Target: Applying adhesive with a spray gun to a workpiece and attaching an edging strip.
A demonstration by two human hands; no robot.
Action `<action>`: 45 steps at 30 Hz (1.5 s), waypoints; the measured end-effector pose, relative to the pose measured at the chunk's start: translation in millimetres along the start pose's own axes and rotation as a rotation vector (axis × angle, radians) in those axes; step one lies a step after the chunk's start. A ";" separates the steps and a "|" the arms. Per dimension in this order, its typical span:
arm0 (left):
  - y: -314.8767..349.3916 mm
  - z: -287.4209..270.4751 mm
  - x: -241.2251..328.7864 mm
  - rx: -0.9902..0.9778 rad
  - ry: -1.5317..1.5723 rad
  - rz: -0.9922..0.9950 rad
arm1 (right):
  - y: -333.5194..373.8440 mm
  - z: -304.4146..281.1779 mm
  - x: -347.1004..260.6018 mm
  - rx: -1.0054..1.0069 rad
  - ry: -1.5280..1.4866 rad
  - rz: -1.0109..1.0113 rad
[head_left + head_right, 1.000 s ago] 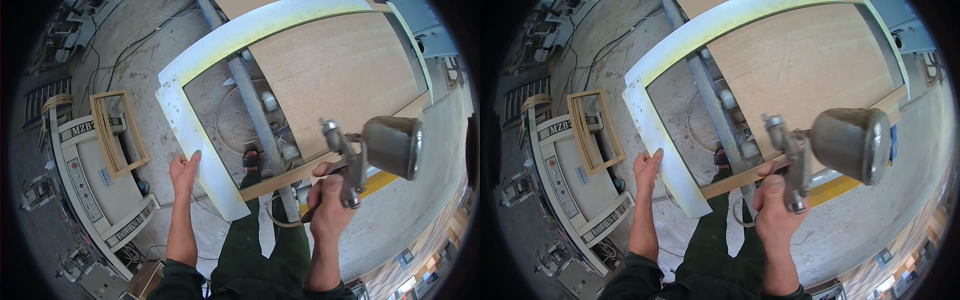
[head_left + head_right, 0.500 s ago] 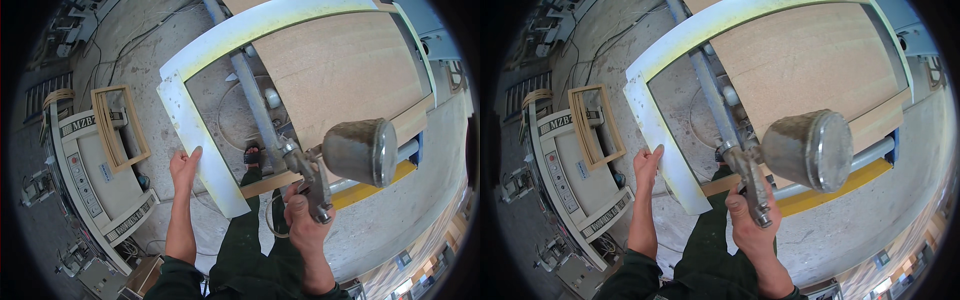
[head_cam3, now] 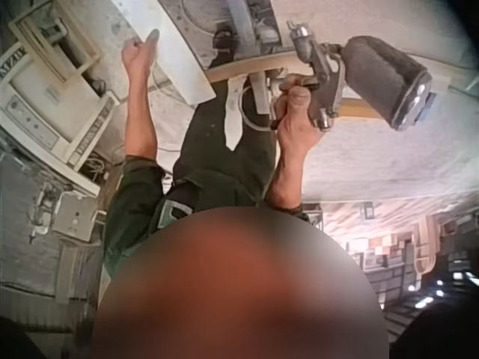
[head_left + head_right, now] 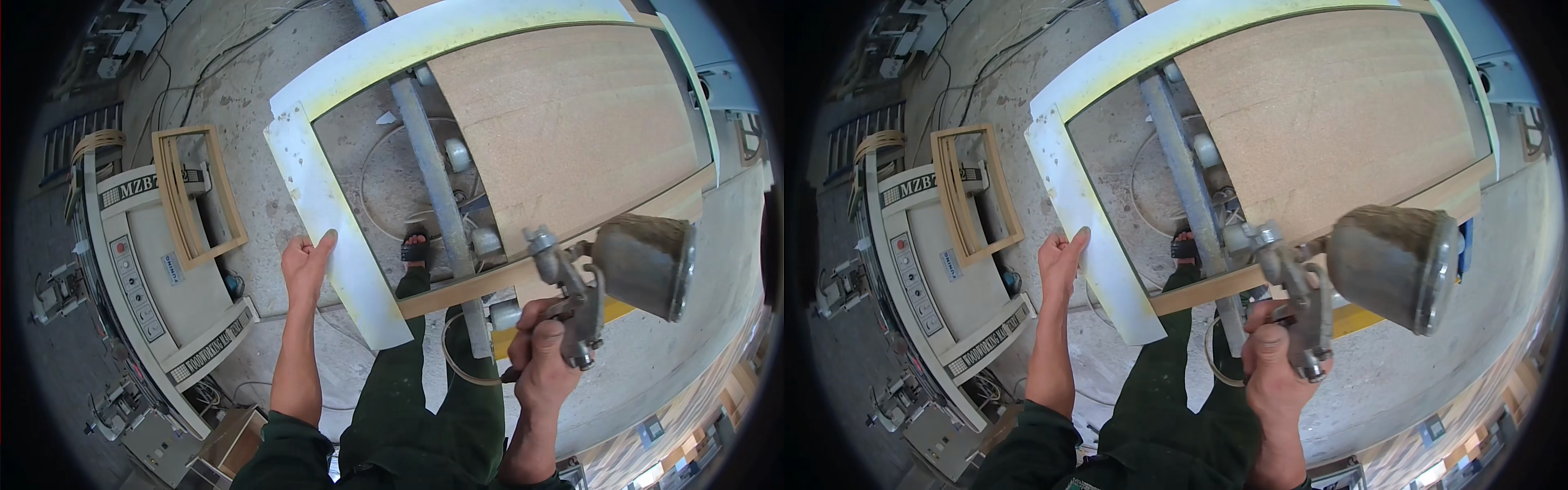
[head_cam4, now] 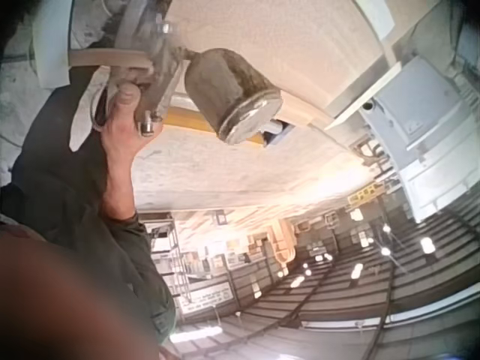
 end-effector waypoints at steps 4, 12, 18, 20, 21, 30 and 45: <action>-2.5 -2.1 -4.6 0.024 -0.004 0.016 | -5.2 2.7 -5.7 0.065 -0.016 -0.058; -1.1 0.6 -2.4 0.022 -0.010 0.007 | 11.8 28.7 10.9 -0.123 -0.078 0.057; -2.2 -1.3 -3.1 0.032 -0.020 -0.003 | 17.5 48.4 20.6 -0.234 -0.052 0.041; -2.6 -1.7 -3.1 0.033 -0.024 -0.008 | 18.1 49.3 19.8 -0.267 -0.044 0.040; -2.3 -1.3 -2.7 0.032 -0.025 -0.014 | 19.3 48.4 19.9 -0.308 -0.044 0.088; -0.7 -2.2 -0.5 0.036 -0.048 -0.030 | 16.0 46.7 12.3 -0.400 -0.030 0.160; -0.4 -0.4 1.2 0.055 -0.065 0.000 | 4.2 -14.7 -1.7 -0.029 -0.026 0.019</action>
Point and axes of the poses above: each hand's wrist, its own y-axis away from the middle knuckle, its own z-axis out of the palm, x = y × z, the point moved 3 cm from there along -y, towards the middle knuckle, and after that the axes turned 5 degrees about y, right-handed, at the moved point
